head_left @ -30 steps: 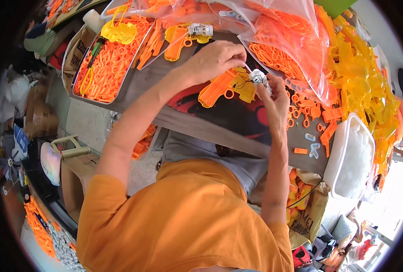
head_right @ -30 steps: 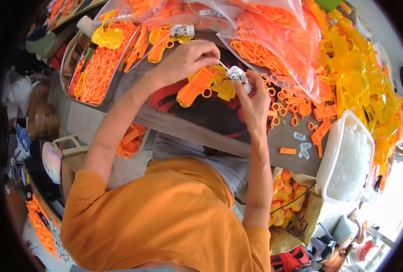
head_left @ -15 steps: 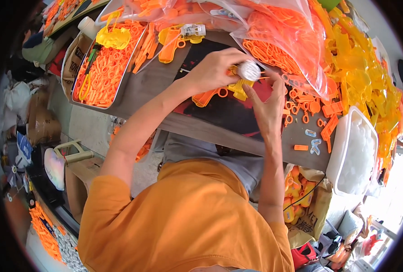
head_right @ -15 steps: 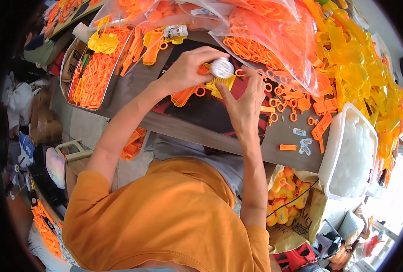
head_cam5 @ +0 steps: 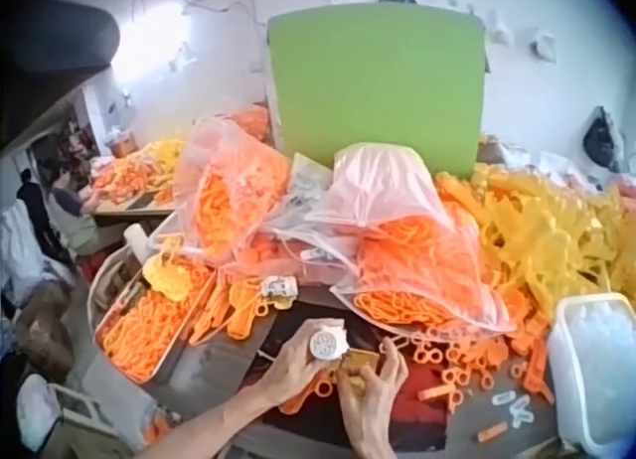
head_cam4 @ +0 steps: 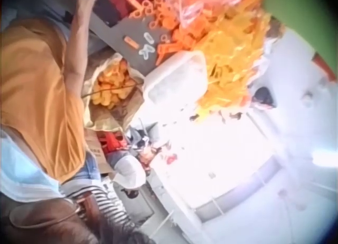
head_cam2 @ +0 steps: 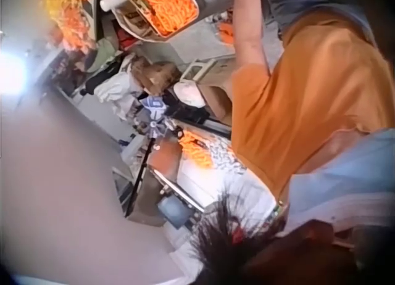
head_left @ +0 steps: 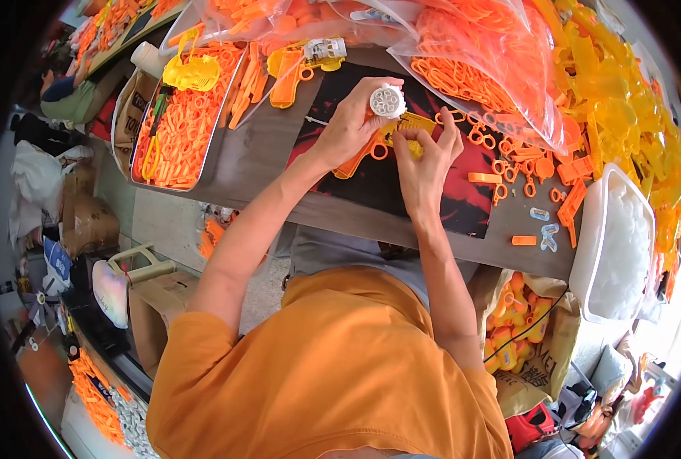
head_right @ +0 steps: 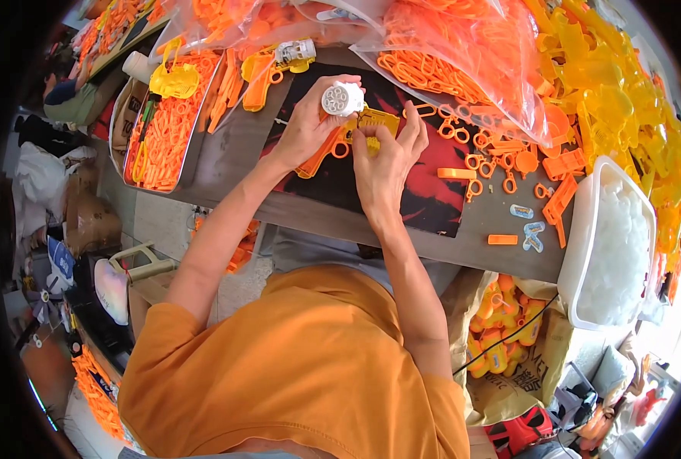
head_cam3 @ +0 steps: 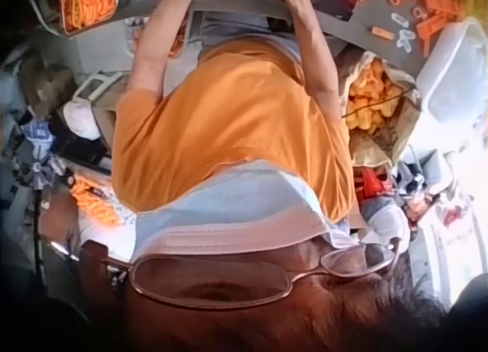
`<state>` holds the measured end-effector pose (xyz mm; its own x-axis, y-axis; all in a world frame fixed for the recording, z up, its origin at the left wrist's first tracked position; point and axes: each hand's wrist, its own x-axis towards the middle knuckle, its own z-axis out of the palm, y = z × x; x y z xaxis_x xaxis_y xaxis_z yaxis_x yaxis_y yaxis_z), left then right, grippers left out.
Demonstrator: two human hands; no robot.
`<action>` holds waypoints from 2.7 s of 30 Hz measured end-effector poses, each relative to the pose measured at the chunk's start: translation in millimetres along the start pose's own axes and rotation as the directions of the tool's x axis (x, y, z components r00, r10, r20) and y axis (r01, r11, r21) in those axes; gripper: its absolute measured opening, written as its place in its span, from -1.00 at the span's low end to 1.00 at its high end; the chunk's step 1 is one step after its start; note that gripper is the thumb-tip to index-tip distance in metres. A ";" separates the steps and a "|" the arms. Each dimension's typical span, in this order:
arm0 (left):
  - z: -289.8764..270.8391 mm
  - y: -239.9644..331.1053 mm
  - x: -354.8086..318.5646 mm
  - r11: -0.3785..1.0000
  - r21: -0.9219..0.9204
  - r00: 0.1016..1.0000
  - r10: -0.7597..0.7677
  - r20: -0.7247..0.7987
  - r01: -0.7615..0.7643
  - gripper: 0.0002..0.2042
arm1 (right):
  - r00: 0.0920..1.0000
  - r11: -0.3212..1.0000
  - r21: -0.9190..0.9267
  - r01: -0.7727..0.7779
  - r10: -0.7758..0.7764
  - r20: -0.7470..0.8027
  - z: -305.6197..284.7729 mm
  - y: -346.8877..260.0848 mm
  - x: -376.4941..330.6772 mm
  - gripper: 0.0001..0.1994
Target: Assembling plastic toy guns by snapping together various orange and yellow components at a factory workstation.
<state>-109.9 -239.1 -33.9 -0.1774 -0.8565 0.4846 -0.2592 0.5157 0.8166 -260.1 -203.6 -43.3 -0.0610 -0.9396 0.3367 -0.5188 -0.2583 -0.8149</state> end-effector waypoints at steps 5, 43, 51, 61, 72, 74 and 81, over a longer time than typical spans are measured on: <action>-1.4 0.9 -0.1 0.999 0.038 0.999 -0.016 0.045 0.014 -0.58 | 0.999 0.999 0.026 -0.034 0.035 -0.008 3.4 4.8 5.4 -0.84; -18.6 32.7 8.4 0.990 0.119 0.980 0.049 0.193 -0.072 -0.54 | 0.916 0.953 0.100 0.287 -0.304 0.264 -55.0 -0.3 22.2 -0.25; -38.9 43.7 25.9 0.955 0.248 0.931 0.063 0.360 -0.161 -0.54 | 0.943 0.971 0.200 0.133 -0.186 0.275 -55.2 -6.0 31.7 -0.22; -33.4 43.4 42.8 0.951 0.244 0.853 0.039 0.520 -0.192 -0.58 | 0.943 0.961 0.245 0.130 -0.196 0.269 -55.5 -4.2 34.7 -0.23; -33.8 45.1 52.5 0.876 0.376 0.816 0.032 0.578 -0.301 -0.60 | 0.947 0.949 0.305 0.079 -0.168 0.275 -55.6 -9.8 35.8 -0.24; -31.9 45.4 49.2 0.877 0.381 0.830 0.035 0.557 -0.292 -0.61 | 0.946 0.948 0.315 0.055 -0.150 0.286 -54.1 -11.0 34.7 -0.25; -31.9 48.7 37.0 0.967 0.253 0.901 -0.070 0.429 -0.045 -0.65 | 0.969 0.917 0.395 0.047 -0.139 0.206 -47.8 -3.3 31.8 -0.24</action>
<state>-98.8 -246.3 33.9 -0.5488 -0.7994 0.2446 -0.4824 0.5418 0.6883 -301.1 -221.9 -7.3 0.1883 -0.9206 0.3420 -0.1420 -0.3701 -0.9181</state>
